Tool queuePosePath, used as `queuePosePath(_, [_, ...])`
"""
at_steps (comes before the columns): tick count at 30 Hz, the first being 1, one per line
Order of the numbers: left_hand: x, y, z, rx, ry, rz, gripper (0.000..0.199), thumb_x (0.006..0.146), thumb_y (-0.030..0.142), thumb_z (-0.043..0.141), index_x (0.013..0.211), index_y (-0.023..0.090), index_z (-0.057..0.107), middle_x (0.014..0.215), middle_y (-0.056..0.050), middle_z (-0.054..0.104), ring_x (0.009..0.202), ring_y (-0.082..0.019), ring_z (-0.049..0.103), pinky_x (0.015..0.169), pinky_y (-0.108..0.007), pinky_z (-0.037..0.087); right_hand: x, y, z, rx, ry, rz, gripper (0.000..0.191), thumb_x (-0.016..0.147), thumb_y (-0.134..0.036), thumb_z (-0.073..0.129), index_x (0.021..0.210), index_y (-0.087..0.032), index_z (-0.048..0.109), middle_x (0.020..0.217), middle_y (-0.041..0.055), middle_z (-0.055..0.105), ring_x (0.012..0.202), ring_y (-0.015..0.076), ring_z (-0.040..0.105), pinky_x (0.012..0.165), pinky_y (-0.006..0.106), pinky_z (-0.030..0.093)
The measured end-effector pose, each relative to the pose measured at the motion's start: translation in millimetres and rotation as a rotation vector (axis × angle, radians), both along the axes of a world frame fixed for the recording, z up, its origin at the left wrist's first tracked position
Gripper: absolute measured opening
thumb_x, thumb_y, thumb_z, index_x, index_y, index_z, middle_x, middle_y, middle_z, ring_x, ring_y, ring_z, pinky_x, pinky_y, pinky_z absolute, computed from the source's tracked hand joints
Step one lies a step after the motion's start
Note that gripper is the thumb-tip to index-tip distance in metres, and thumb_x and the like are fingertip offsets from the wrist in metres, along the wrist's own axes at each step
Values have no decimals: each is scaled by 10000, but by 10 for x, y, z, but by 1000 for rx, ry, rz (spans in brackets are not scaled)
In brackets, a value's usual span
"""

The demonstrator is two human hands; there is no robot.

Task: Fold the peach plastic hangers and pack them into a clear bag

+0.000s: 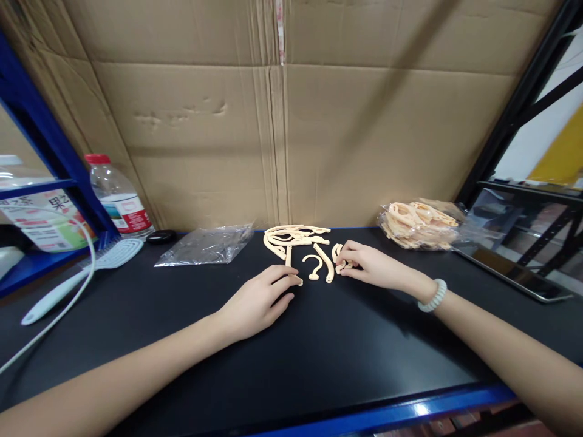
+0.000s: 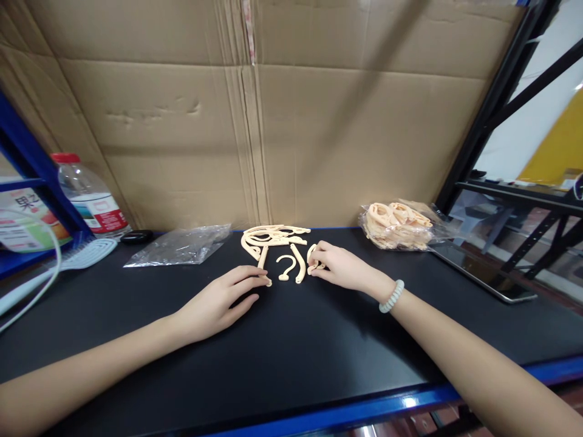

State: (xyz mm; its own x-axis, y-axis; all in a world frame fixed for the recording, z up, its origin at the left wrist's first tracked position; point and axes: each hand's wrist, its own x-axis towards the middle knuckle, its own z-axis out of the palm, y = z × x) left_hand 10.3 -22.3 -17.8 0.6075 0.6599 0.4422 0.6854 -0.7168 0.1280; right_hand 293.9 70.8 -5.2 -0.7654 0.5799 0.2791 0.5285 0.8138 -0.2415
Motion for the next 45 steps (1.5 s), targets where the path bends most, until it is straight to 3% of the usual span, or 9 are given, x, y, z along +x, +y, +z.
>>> queuePosePath(4, [-2, -13, 19, -4, -18, 11, 299, 912, 161, 476, 1187, 206, 586, 1227, -99, 589, 1136, -228, 568, 970, -397, 501, 33, -14, 67, 40, 57, -34, 203, 934, -214, 439, 1031, -188, 617, 1016, 67, 562, 795, 155, 585, 765, 316, 484])
queuePosePath(7, [-6, -21, 35, -13, -36, 24, 297, 912, 153, 468, 1177, 212, 589, 1206, -91, 599, 1118, -224, 570, 964, -396, 496, 12, -108, 160, 19, 102, -56, 174, 886, -147, 455, 920, -175, 623, 865, 36, 599, 700, 137, 553, 657, 268, 456])
queuePosePath(12, [-3, -21, 46, 1, -68, 40, 285, 902, 134, 462, 1140, 218, 594, 1160, -78, 621, 1069, -214, 583, 929, -383, 500, -144, -369, 206, -351, 26, 189, 146, 775, -87, 520, 793, -155, 649, 625, -38, 561, 533, 77, 477, 514, 188, 377])
queuePosePath(16, [8, -37, 59, 21, -100, 42, 206, 893, 128, 450, 1008, 204, 603, 1023, -63, 658, 936, -198, 604, 830, -348, 511, -273, -518, 114, -493, 2, 307, 154, 705, -53, 530, 729, -154, 644, 575, -64, 503, 508, 55, 436, 495, 164, 352])
queuePosePath(22, [13, -59, 61, 107, -110, 69, 180, 837, 103, 432, 737, 188, 556, 697, -20, 588, 655, -160, 522, 629, -289, 445, -314, -554, 70, -525, 23, 313, 133, 680, -43, 537, 667, -154, 610, 546, -76, 460, 491, 44, 396, 474, 155, 325])
queuePosePath(28, [-22, -22, 39, 136, -166, 60, 277, 860, 75, 383, 660, 190, 536, 641, -10, 554, 634, -150, 505, 599, -261, 427, -303, -539, 76, -536, 32, 328, 140, 671, -31, 535, 667, -149, 611, 544, -77, 464, 491, 40, 405, 475, 144, 332])
queuePosePath(32, [-23, -18, 66, 80, -184, 99, 224, 855, 81, 410, 760, 195, 578, 721, -16, 603, 705, -160, 556, 650, -274, 462, -312, -538, 65, -558, 34, 324, 142, 693, -44, 538, 711, -148, 633, 556, -70, 488, 495, 46, 430, 480, 147, 346])
queuePosePath(37, [-71, 39, 90, 29, -116, 136, 89, 858, 165, 502, 864, 196, 586, 847, -39, 635, 815, -193, 596, 734, -323, 505, -324, -519, 61, -414, 63, 263, 156, 736, -73, 532, 781, -153, 659, 563, -62, 495, 493, 56, 436, 490, 162, 348])
queuePosePath(45, [-321, 429, 49, -91, -13, 239, 311, 854, 106, 445, 1133, 193, 550, 1229, -84, 584, 1190, -231, 518, 1045, -418, 407, -311, -393, -1, -58, 79, 180, 158, 744, -66, 515, 760, -169, 634, 631, -42, 552, 544, 70, 439, 566, 197, 335])
